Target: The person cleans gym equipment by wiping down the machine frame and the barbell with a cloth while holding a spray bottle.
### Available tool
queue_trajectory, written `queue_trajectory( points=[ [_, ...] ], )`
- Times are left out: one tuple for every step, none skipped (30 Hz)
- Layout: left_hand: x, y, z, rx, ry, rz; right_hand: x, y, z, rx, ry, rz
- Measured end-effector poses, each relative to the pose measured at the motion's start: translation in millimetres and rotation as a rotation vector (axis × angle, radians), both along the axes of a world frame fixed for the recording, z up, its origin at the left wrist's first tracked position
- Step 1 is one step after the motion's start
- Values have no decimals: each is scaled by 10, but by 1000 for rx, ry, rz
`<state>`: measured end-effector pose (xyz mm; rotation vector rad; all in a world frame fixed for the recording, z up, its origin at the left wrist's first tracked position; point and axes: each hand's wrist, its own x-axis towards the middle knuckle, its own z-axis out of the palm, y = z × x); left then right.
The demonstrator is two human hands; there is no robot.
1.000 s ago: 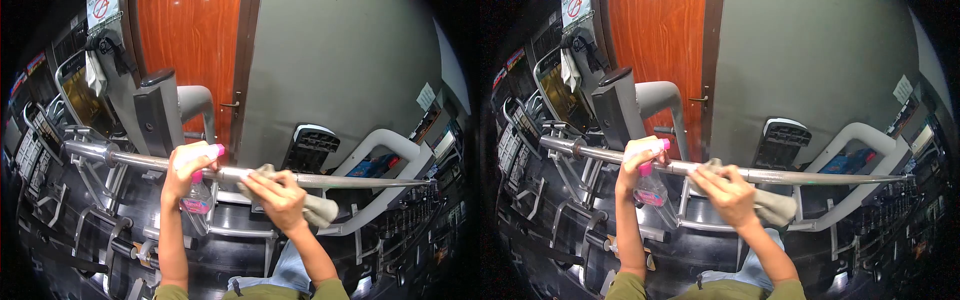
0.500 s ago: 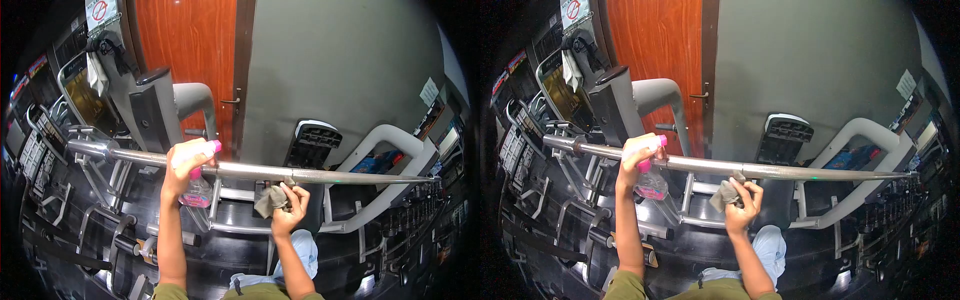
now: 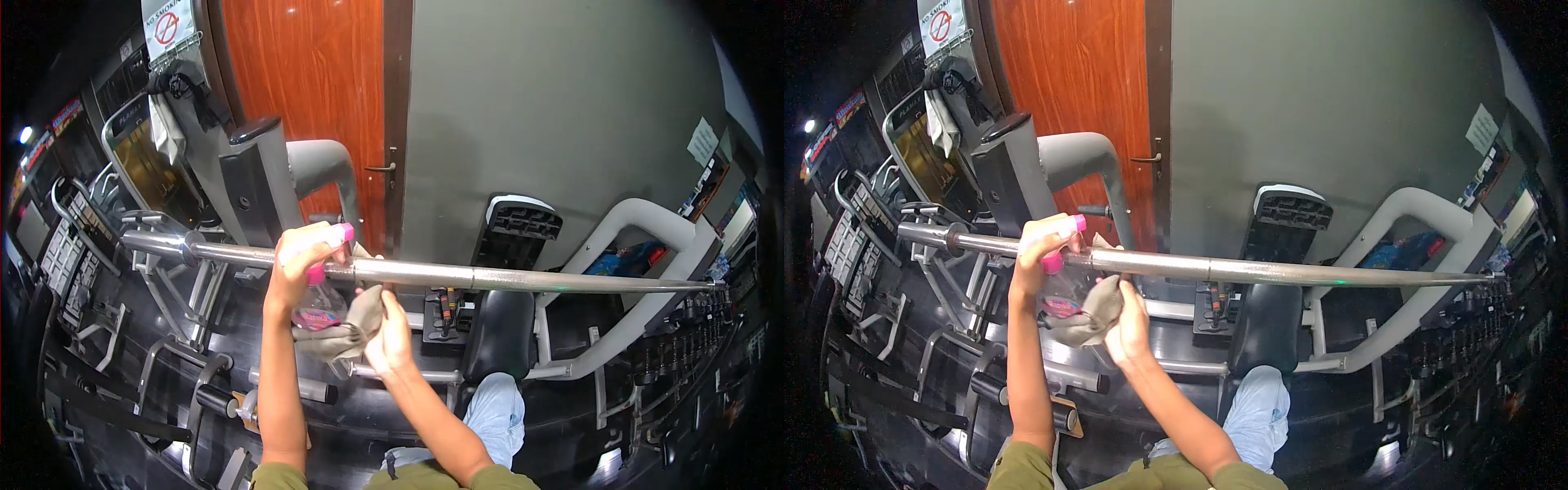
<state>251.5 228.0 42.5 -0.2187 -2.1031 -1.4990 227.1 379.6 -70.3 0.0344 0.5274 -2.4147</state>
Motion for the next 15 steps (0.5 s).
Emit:
queue_trajectory(
  points=[
    [2,8,4,6,-4,11,-21,101,11,-15,39,-32],
    [5,13,0,14,-10,22,-41,222,11,-30,76,-64],
    [-2,3,-10,11,-7,21,-116,376,-113,-18,54,-94],
    [-9,-8,-31,3,9,18,-174,559,2,87,-37,-189],
    [-18,-14,-45,-3,25,14,-203,754,110,61,-9,-236],
    [-24,-2,-46,0,26,11,-294,920,55,7,-20,-272],
    [-22,15,-45,-3,2,18,-328,1011,61,-3,-31,-342],
    [-27,29,-44,-6,-20,26,-356,1058,88,-14,-39,-412],
    [-35,30,-44,-2,-22,23,-330,943,170,55,-134,-486],
    [-43,20,-29,-11,-28,12,-270,751,246,122,-229,-558],
    [-43,14,-10,-22,-33,2,-265,590,193,55,-174,-550],
    [-46,4,2,-28,-28,6,-266,426,141,-18,-115,-536],
    [-53,-16,-2,-11,-37,-14,-196,294,169,-153,-100,-455],
    [-41,-28,-18,9,-51,-32,-110,201,175,-282,-92,-370],
    [-27,-37,-23,7,-55,-23,-14,170,108,-151,31,-253]
  ],
)
